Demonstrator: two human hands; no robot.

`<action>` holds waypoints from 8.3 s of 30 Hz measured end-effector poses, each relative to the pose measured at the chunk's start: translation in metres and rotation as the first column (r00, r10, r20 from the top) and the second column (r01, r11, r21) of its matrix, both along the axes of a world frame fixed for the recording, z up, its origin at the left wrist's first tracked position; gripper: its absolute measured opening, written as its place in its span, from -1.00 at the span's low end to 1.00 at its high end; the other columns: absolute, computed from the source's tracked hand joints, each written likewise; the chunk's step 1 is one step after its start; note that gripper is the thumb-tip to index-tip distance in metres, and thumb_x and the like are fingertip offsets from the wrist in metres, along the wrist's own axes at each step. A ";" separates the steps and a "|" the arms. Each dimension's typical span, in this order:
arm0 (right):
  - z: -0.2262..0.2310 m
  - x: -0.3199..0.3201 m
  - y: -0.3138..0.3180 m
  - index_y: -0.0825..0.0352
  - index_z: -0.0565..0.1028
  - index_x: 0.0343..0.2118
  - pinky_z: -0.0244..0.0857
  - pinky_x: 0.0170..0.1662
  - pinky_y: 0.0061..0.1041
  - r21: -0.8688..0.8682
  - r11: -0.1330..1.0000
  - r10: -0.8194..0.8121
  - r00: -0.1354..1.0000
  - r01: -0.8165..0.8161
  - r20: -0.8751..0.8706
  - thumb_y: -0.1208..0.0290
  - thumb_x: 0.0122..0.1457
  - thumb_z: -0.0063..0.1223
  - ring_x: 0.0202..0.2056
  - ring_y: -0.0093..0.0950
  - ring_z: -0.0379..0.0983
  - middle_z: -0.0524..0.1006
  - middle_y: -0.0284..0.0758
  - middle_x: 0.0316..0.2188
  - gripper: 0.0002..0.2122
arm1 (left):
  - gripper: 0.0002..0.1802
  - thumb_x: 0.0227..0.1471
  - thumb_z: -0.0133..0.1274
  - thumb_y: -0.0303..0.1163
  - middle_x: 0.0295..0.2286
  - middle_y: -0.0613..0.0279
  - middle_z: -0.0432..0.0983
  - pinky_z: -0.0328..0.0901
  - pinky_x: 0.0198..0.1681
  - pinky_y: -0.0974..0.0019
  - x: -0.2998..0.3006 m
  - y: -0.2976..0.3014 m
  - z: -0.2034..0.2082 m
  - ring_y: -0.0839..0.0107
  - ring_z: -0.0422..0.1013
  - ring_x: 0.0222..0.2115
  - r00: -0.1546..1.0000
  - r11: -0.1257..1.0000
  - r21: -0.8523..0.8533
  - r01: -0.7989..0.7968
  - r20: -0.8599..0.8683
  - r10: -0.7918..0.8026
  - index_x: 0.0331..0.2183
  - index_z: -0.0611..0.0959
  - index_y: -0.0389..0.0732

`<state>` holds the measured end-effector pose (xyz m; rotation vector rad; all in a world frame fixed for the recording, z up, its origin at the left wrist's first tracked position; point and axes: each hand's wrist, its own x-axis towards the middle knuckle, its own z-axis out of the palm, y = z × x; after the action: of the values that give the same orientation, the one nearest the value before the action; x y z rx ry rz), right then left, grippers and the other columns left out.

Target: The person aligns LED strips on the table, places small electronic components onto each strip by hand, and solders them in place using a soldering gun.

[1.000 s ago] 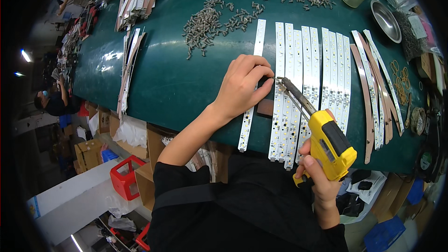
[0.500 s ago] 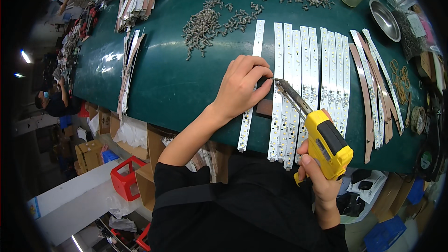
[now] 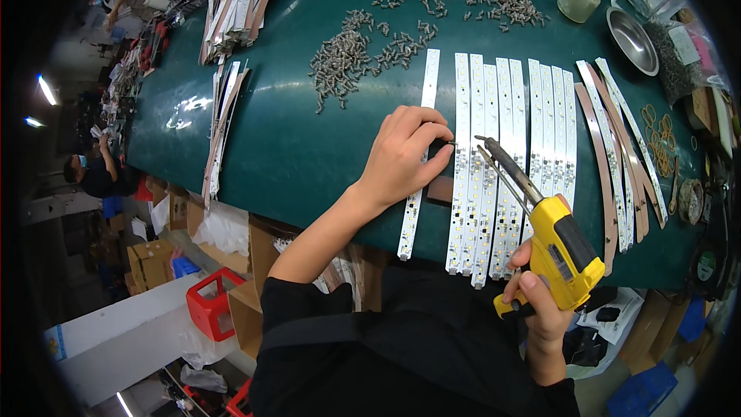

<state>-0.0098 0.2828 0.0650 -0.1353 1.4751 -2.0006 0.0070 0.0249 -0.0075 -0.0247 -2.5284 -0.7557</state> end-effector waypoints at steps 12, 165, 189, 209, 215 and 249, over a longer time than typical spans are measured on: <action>0.003 -0.001 0.010 0.49 0.03 0.22 0.34 -0.58 -0.67 -0.005 0.998 -0.066 0.997 0.066 -0.044 0.55 0.01 -0.03 -0.38 -0.50 0.34 0.38 -0.16 -0.35 -0.33 | -0.82 -0.19 0.19 -0.50 -0.32 0.20 0.47 0.29 -0.21 0.25 0.007 -0.020 0.011 0.23 0.38 -0.29 0.999 0.999 -0.007 -0.053 0.003 0.053 -0.40 0.61 -0.23; -0.035 0.002 -0.034 0.35 0.16 0.10 0.10 0.15 0.16 -0.376 0.884 -0.178 0.943 0.278 0.281 0.44 -0.05 -0.01 -0.11 -0.48 0.28 0.35 -0.28 -0.21 -0.43 | -0.82 -0.24 0.20 -0.54 -0.44 0.36 0.52 0.20 -0.28 0.31 0.000 0.012 0.008 0.35 0.40 -0.38 0.991 0.996 0.025 0.080 0.107 -0.082 -0.45 0.63 -0.14; 0.000 -0.004 0.011 0.50 0.17 0.13 0.43 -0.28 -0.46 -0.007 0.999 0.053 0.998 -0.054 -0.016 0.55 0.02 0.00 -0.35 -0.46 0.42 0.42 -0.18 -0.32 -0.44 | -0.79 -0.25 0.23 -0.42 -0.29 0.39 0.47 -0.06 0.08 0.14 0.004 0.017 0.016 0.35 0.29 -0.13 0.994 0.992 -0.119 -0.038 0.100 0.050 -0.41 0.63 -0.06; 0.001 -0.005 0.010 0.40 0.01 0.27 0.46 -0.36 -0.62 0.053 0.991 0.123 0.990 -0.126 0.069 0.72 0.03 0.01 -0.31 -0.61 0.42 0.45 -0.26 -0.33 -0.30 | -0.90 -0.21 0.20 -0.38 -0.27 0.39 0.45 -0.14 0.16 0.00 0.003 0.018 0.006 0.33 0.30 -0.12 0.996 0.990 -0.131 -0.054 0.062 0.063 -0.50 0.61 -0.05; 0.002 -0.005 0.012 0.41 0.02 0.26 0.47 -0.43 -0.54 0.101 0.982 0.162 0.987 -0.162 0.010 0.66 0.03 0.00 -0.36 -0.52 0.41 0.43 -0.19 -0.34 -0.32 | -0.91 -0.21 0.20 -0.38 -0.28 0.38 0.45 -0.13 0.16 -0.01 0.003 0.018 0.007 0.33 0.31 -0.12 0.996 0.990 -0.131 -0.050 0.066 0.059 -0.52 0.61 -0.05; 0.000 -0.002 0.018 0.46 0.23 0.10 0.37 -0.54 -0.63 0.032 0.998 0.061 0.995 -0.063 0.073 0.63 0.02 0.03 -0.54 -0.56 0.40 0.43 -0.18 -0.35 -0.49 | -0.83 -0.23 0.20 -0.43 -0.21 0.33 0.46 -0.14 0.19 0.03 0.016 0.019 0.021 0.30 0.32 -0.09 0.993 0.989 -0.126 -0.072 0.079 0.082 -0.44 0.63 -0.09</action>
<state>-0.0123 0.3012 0.0646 -0.0921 1.4414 -1.9105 0.0229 0.0440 0.0133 0.0642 -2.6365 -0.5809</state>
